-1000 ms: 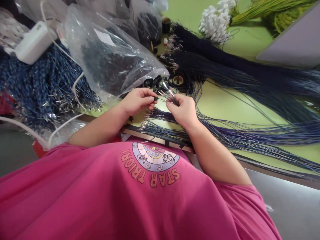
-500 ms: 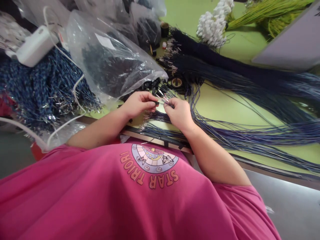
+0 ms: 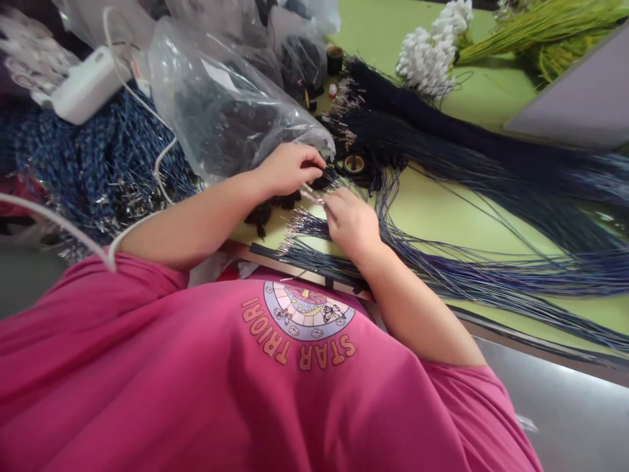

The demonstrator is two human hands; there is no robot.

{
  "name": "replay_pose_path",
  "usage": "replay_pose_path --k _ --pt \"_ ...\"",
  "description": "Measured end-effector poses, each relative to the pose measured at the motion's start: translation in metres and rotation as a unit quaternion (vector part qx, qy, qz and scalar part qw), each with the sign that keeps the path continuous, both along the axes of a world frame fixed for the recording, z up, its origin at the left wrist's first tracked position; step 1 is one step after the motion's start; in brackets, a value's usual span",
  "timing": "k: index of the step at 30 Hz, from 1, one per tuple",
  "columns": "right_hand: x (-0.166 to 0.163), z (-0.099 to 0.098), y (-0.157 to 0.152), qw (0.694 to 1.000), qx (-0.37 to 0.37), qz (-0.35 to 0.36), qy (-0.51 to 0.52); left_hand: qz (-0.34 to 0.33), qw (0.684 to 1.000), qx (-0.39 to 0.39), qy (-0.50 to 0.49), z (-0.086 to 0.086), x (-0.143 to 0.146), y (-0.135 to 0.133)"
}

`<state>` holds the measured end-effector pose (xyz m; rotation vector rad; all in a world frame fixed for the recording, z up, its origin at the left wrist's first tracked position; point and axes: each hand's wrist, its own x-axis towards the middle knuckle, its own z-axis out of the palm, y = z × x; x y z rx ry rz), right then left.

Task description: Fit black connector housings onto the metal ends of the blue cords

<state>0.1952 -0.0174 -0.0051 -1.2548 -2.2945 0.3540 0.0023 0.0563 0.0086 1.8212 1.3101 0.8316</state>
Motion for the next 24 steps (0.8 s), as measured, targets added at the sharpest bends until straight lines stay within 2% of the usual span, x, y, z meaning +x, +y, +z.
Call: replay_pose_path --k 3,6,8,11,14,17,20,24 --pt "-0.007 -0.01 0.006 0.989 -0.094 0.05 -0.104 -0.026 0.998 0.038 0.05 -0.011 0.007 0.026" --pt "-0.008 -0.016 0.013 0.982 -0.139 0.062 -0.107 -0.045 0.994 0.05 0.091 -0.017 0.005 0.028" --pt "-0.005 -0.016 0.017 0.984 -0.16 0.05 -0.062 -0.062 0.989 0.055 0.119 -0.015 -0.005 0.015" --pt "0.0 -0.014 0.02 0.982 -0.185 0.032 -0.003 -0.124 0.973 0.089 0.173 -0.013 -0.025 -0.015" --pt "0.003 -0.012 0.021 0.976 -0.213 0.032 0.043 -0.16 0.961 0.106 0.201 -0.019 -0.043 -0.038" --pt "0.005 -0.009 0.019 0.96 -0.264 0.058 0.07 -0.144 0.958 0.12 0.215 -0.032 -0.053 -0.046" --pt "0.006 -0.006 0.017 0.955 -0.272 0.071 0.099 -0.111 0.966 0.12 0.201 -0.04 -0.054 -0.045" --pt "0.007 -0.002 0.015 0.939 -0.281 0.001 0.197 -0.093 0.963 0.144 0.209 -0.041 -0.049 -0.044"
